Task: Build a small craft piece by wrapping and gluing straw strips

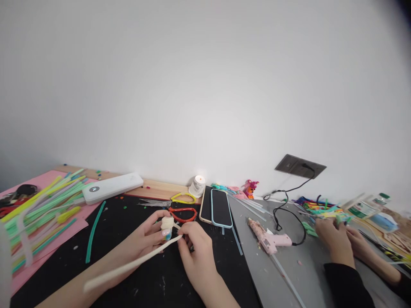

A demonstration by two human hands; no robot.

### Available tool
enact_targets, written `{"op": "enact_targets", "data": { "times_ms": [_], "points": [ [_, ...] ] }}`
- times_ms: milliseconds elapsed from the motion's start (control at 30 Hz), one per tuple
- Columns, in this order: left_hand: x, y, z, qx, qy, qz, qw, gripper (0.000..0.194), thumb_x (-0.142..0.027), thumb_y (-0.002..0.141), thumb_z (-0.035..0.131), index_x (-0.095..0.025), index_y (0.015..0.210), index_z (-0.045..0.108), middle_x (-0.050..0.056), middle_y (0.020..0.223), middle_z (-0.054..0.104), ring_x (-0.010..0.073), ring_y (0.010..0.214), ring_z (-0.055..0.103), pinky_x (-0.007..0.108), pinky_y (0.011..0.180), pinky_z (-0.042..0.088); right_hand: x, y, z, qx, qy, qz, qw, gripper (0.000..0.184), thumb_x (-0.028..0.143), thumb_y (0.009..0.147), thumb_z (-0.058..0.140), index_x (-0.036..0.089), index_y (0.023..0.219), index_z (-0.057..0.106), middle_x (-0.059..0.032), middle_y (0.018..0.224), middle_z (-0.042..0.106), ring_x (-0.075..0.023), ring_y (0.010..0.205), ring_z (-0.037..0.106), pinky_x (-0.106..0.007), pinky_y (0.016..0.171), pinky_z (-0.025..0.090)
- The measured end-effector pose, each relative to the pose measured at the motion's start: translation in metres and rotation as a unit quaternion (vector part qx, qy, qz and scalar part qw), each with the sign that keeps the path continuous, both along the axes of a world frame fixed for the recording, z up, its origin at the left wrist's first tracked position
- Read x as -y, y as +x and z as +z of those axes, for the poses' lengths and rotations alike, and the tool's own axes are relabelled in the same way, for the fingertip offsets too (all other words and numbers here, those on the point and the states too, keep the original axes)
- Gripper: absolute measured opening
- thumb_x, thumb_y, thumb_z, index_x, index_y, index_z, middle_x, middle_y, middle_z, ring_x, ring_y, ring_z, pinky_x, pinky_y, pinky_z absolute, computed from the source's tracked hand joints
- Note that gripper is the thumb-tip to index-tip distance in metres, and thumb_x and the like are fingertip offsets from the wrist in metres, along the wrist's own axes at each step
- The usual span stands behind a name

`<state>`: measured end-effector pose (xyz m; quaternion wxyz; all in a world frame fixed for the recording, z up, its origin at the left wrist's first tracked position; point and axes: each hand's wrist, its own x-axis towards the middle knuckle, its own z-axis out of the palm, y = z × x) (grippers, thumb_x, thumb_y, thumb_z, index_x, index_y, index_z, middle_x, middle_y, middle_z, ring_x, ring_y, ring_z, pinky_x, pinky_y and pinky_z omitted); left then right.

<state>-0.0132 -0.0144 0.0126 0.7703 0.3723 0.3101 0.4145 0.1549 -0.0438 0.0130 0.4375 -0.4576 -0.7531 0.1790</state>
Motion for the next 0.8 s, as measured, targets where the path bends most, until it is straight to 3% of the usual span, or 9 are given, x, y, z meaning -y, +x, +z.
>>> {"op": "enact_targets", "data": {
  "times_ms": [167,300,433,600,700,800],
  "points": [
    [-0.007,0.0,-0.011,0.009,0.009,0.023,1.0,0.041,-0.026,0.069,0.074,-0.028,0.104,0.054,-0.004,0.087,0.066,0.011,0.07,0.058,0.021,0.063,0.044,0.001,-0.001,0.001,0.008,0.018,0.011,1.0,0.019,0.004,0.08,0.047,0.02,0.085,0.055,-0.0028,0.086,0.059,-0.0148,0.076,0.055,-0.024,0.067,0.043],
    [-0.01,-0.003,-0.015,0.02,0.016,0.024,0.999,0.041,-0.027,0.07,0.073,-0.027,0.106,0.054,-0.002,0.09,0.066,0.0122,0.074,0.06,0.024,0.069,0.047,0.001,-0.001,0.0,-0.006,0.011,0.0,1.0,0.017,0.005,0.079,0.047,0.02,0.084,0.055,-0.0024,0.083,0.059,-0.0131,0.067,0.053,-0.022,0.059,0.042],
    [-0.01,-0.005,-0.014,-0.049,0.045,0.034,0.997,0.038,-0.028,0.074,0.07,-0.025,0.108,0.053,-0.001,0.094,0.063,0.0124,0.074,0.061,0.024,0.067,0.049,-0.001,0.0,0.0,-0.022,0.015,-0.02,0.999,0.017,0.007,0.079,0.046,0.019,0.086,0.055,-0.0018,0.078,0.057,-0.0124,0.061,0.05,-0.022,0.054,0.04],
    [-0.009,-0.002,-0.016,-0.151,0.115,-0.005,0.982,0.031,-0.031,0.073,0.069,-0.023,0.098,0.052,-0.002,0.093,0.062,0.0144,0.064,0.063,0.025,0.057,0.048,0.0,0.0,0.0,-0.024,0.025,-0.032,0.999,0.017,0.007,0.08,0.044,0.018,0.088,0.055,-0.0017,0.076,0.055,-0.0129,0.061,0.051,-0.022,0.054,0.04],
    [-0.007,0.0,-0.015,-0.195,0.146,0.002,0.97,0.032,-0.03,0.075,0.065,-0.023,0.102,0.051,-0.002,0.09,0.062,0.0122,0.057,0.059,0.024,0.052,0.045,0.0,0.0,0.001,-0.019,0.022,-0.016,0.999,0.02,0.007,0.082,0.044,0.019,0.091,0.056,-0.0032,0.082,0.058,-0.0134,0.066,0.054,-0.022,0.058,0.043],
    [-0.007,0.0,-0.014,-0.2,0.171,0.005,0.965,0.027,-0.029,0.076,0.064,-0.021,0.1,0.054,-0.002,0.083,0.061,0.013,0.063,0.058,0.023,0.056,0.044,0.0,0.0,0.003,-0.016,0.028,0.006,0.999,0.023,0.005,0.083,0.043,0.02,0.092,0.058,-0.0044,0.089,0.06,-0.0147,0.077,0.058,-0.023,0.067,0.046]
  ]
}}
